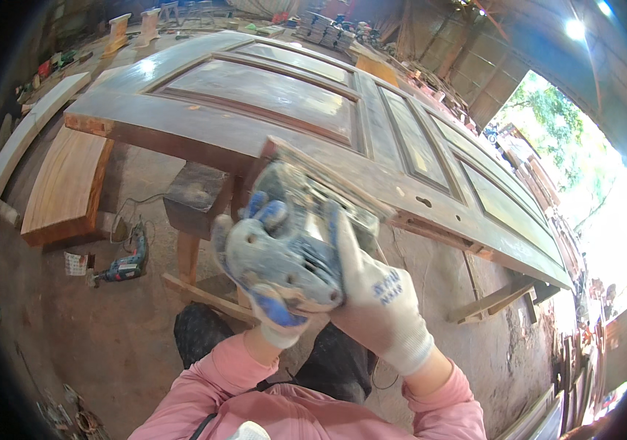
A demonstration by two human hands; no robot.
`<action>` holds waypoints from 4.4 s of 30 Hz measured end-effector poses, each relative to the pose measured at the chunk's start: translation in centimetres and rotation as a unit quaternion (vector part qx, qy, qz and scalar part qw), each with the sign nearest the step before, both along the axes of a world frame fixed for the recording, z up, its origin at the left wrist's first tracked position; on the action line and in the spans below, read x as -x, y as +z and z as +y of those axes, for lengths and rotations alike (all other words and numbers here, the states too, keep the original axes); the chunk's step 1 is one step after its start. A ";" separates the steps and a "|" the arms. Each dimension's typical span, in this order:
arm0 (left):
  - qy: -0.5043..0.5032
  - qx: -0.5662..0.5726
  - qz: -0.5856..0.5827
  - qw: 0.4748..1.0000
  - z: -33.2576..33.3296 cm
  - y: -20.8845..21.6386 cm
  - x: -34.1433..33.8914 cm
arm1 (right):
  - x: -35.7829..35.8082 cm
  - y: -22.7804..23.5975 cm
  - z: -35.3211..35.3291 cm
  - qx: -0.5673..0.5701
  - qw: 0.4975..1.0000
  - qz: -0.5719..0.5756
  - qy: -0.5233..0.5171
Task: The person applies a dark wood filler to a large wooden door using a putty knife, smoothing it into the surface. They then use an electric orbital sander to sand the door surface, moving the tool across the panels and edges.
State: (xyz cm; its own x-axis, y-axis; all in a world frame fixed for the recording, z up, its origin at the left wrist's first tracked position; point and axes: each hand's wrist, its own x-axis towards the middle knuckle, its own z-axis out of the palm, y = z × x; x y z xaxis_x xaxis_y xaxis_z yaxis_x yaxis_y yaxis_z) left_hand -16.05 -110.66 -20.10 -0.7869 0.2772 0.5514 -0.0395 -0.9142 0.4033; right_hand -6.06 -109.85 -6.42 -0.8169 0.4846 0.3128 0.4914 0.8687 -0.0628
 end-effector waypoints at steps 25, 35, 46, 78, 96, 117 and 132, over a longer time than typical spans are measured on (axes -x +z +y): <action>-0.042 0.053 0.114 0.991 2.1 -1.3 3.2 | 4.3 2.8 -1.9 0.012 0.998 -0.008 -0.061; -0.035 0.058 0.135 0.989 3.1 -0.8 2.9 | 5.8 3.4 -2.5 -0.016 0.999 -0.023 -0.045; -0.052 0.075 0.153 0.984 2.9 -1.9 1.4 | 5.7 3.9 -2.4 -0.048 0.998 -0.031 -0.039; -0.081 0.093 0.187 0.975 2.8 -2.7 -1.2 | 0.3 0.3 -0.4 -0.046 0.999 0.026 -0.014; -0.076 0.103 0.189 0.973 3.5 -3.4 -1.5 | 3.1 4.7 -2.2 -0.125 0.982 -0.142 0.002; 0.130 -0.050 0.009 0.990 -2.9 7.4 7.4 | 6.0 4.2 -0.5 -0.075 0.997 -0.001 0.023; 0.363 0.157 0.093 0.914 -11.3 10.6 16.0 | 16.4 4.6 -1.0 -0.209 0.933 0.065 0.287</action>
State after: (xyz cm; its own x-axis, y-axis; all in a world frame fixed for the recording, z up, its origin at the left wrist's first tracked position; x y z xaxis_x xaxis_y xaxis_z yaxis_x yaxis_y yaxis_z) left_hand -32.06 -121.99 -9.51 -0.7277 -0.1126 0.6766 0.6264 -0.5109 0.5887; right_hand -22.48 -110.89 -1.81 -0.8458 -0.2075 0.4915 -0.0509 0.9484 0.3129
